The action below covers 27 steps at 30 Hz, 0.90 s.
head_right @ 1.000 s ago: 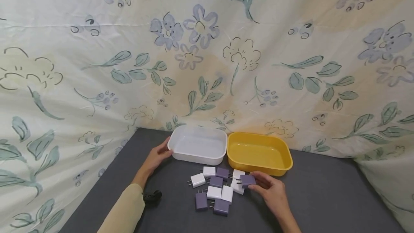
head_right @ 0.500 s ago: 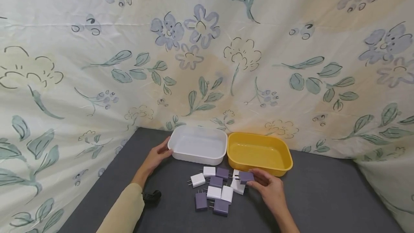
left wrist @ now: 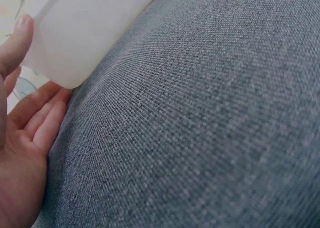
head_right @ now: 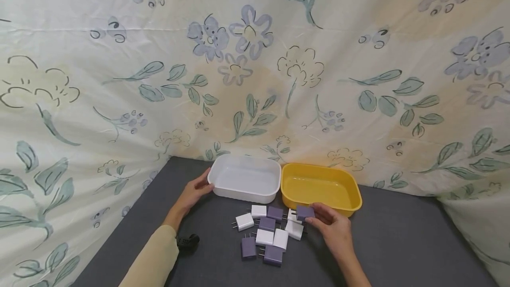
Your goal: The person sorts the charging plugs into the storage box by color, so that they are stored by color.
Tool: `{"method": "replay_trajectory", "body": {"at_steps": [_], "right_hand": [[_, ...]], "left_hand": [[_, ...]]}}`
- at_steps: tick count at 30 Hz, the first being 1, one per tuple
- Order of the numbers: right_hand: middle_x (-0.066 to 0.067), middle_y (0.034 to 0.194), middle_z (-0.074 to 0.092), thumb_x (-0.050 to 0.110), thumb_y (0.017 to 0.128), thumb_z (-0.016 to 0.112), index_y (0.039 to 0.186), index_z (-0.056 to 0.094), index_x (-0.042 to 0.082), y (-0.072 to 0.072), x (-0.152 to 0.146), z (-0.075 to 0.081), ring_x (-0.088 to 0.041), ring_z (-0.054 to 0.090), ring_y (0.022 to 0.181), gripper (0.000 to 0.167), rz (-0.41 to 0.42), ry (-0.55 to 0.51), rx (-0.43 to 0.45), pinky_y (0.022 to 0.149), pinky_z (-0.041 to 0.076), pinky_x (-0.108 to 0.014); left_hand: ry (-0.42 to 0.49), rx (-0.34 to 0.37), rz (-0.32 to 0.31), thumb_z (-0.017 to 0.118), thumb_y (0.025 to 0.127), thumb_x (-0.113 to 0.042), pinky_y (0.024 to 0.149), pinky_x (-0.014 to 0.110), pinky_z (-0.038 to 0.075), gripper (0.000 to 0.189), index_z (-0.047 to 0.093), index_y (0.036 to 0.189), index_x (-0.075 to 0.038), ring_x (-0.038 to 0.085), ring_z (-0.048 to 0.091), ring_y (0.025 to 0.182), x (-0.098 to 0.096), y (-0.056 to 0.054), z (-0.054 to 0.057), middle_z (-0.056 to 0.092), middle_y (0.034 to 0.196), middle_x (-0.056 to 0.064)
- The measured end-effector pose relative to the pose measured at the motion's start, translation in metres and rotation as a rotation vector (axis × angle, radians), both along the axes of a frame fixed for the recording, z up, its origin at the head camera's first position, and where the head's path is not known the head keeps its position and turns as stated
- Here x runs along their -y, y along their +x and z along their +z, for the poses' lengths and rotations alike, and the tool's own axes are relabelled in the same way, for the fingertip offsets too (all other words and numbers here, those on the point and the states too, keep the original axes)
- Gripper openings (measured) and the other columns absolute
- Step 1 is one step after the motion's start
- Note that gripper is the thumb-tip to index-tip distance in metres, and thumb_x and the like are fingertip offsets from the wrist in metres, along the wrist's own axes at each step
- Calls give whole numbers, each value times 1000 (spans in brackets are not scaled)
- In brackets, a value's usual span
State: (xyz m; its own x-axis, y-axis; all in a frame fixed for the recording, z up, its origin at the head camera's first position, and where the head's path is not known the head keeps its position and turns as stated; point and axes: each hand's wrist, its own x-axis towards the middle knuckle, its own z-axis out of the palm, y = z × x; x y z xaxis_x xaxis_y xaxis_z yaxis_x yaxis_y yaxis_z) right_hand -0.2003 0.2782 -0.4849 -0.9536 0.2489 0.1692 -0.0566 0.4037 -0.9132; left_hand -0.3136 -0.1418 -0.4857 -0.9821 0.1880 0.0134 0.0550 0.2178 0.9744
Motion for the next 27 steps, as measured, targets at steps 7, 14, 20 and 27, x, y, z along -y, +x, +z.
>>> {"method": "replay_trajectory", "body": {"at_steps": [7, 14, 20, 27], "right_hand": [[-14, 121, 69, 23, 76, 84, 123, 65, 6, -3, 4, 3, 8, 65, 92, 54, -17, -29, -2, 79, 53, -10], [-11, 121, 69, 22, 76, 84, 123, 66, 8, -7, 5, 4, 8, 65, 92, 53, -43, -45, 1, 79, 53, -10], [-11, 121, 69, 23, 76, 84, 124, 65, 7, -11, 5, 6, 8, 65, 92, 54, -53, -44, -9, 79, 52, -9], [-11, 121, 69, 21, 76, 83, 123, 66, 8, -13, 6, 6, 8, 65, 91, 51, -67, -45, -17, 78, 53, -9]], "left_hand": [[11, -8, 7, 70, 91, -25, 110, 44, 41, 72, 33, 152, -20, 27, 46, 137, -1, 1, 0, 43, 151, 7], [25, -12, 4, 71, 90, -25, 110, 44, 41, 73, 33, 152, -18, 26, 46, 138, 0, -2, -3, 41, 152, 6], [34, -17, 5, 71, 90, -23, 111, 43, 40, 73, 33, 152, -19, 26, 45, 138, 0, -2, -2, 41, 152, 6], [11, -14, 5, 69, 92, -23, 111, 44, 39, 73, 31, 153, -14, 27, 44, 138, -1, 2, 1, 40, 153, 8]]}}
